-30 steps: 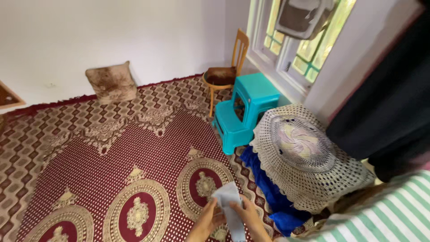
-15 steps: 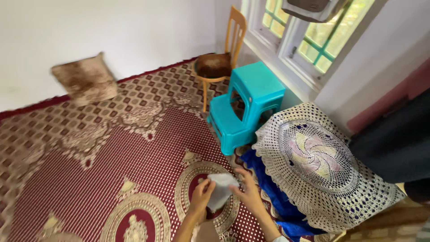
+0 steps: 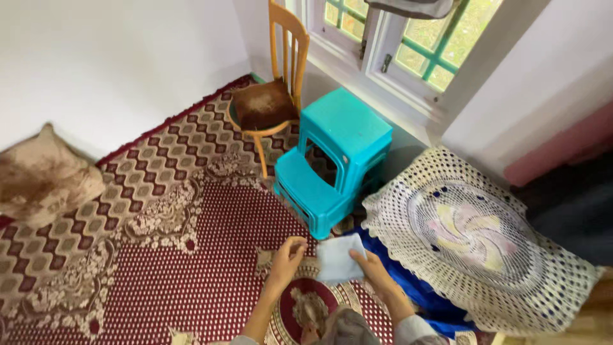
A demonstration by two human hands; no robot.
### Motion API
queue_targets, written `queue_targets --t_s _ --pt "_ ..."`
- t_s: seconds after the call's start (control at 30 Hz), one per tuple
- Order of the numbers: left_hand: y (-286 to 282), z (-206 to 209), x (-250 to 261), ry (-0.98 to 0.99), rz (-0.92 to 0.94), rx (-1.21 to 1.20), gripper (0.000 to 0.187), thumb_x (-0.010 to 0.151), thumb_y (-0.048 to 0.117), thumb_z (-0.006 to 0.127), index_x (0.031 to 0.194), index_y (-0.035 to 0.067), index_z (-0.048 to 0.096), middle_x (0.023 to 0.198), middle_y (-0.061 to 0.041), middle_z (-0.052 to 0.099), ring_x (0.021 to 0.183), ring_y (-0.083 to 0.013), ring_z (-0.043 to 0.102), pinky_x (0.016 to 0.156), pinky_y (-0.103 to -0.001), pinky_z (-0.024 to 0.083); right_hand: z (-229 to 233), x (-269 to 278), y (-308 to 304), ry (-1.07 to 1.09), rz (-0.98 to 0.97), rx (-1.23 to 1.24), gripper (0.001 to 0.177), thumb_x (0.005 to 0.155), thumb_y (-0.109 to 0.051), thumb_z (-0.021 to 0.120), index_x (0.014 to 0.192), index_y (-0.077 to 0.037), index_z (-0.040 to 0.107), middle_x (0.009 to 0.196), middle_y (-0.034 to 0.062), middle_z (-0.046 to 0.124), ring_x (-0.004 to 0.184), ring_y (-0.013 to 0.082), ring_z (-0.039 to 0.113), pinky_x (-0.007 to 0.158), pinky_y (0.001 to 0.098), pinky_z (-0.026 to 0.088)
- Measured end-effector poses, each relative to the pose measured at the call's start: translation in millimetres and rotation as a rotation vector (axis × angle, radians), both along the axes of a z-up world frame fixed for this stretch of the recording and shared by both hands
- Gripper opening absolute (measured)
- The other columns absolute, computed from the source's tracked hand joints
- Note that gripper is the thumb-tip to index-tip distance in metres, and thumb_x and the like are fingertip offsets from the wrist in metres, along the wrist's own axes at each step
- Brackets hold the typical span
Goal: The person cleans a window frame using a cloth.
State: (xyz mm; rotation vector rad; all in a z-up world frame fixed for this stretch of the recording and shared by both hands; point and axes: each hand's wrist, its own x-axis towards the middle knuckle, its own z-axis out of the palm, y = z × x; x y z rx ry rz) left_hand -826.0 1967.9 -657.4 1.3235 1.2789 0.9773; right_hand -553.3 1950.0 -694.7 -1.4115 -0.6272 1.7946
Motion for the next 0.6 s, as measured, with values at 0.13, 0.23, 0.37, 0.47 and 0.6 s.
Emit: queue_targets --t_s 0.13,0.23,0.37,0.47,0.6 --pt "88.5 -39.7 -10.0 0.024 -0.101 -0.003 0.025 0.101 0.021 0.059 0.119 0.006 0.067 0.114 -0.007 0.076 0.109 -0.0174 0.072 0.097 -0.033 0.054 -50.0 24.8 55.9 -0.213 -0.202 -0.006 0.038 0.092 -0.028 0.063 0.117 0.001 0.068 0.099 0.0136 0.072 0.079 0.0247 0.068 0.066 0.0389 0.054" --pt "151.3 -76.9 -9.0 -0.070 -0.130 -0.048 0.025 0.101 0.020 0.059 0.118 0.004 0.066 0.111 -0.009 0.076 0.108 -0.0184 0.073 0.096 -0.034 0.055 -78.0 40.0 111.6 -0.188 -0.324 -0.091 0.044 0.092 -0.030 0.064 0.120 0.005 0.065 0.102 0.0183 0.070 0.080 0.0295 0.068 0.064 0.0423 0.055" --pt "223.7 -141.5 -16.2 -0.174 -0.128 -0.248 0.027 0.101 0.022 0.059 0.122 0.006 0.065 0.113 -0.008 0.074 0.102 -0.0173 0.068 0.089 -0.035 0.055 -113.9 43.4 194.1 -0.047 -0.439 -0.139 0.047 0.099 -0.041 0.058 0.124 -0.001 0.066 0.112 0.0142 0.071 0.095 0.0292 0.067 0.078 0.0434 0.053" --pt "304.9 -173.3 -18.0 -0.257 -0.015 -0.492 0.030 0.101 0.025 0.057 0.126 0.008 0.064 0.113 -0.007 0.074 0.098 -0.0164 0.068 0.085 -0.035 0.056 -132.7 43.7 251.6 0.283 -0.562 -0.165 0.047 0.102 -0.044 0.051 0.128 -0.007 0.061 0.123 0.0094 0.069 0.109 0.0292 0.066 0.095 0.0467 0.055" --pt "356.7 -199.4 -17.4 -0.414 0.144 -0.719 0.033 0.100 0.026 0.054 0.128 0.011 0.063 0.115 -0.005 0.074 0.101 -0.0177 0.068 0.087 -0.038 0.055 -146.4 48.7 311.0 0.284 -0.710 -0.286 0.044 0.103 -0.041 0.047 0.134 -0.011 0.056 0.130 0.0097 0.066 0.117 0.0309 0.064 0.099 0.0537 0.053"
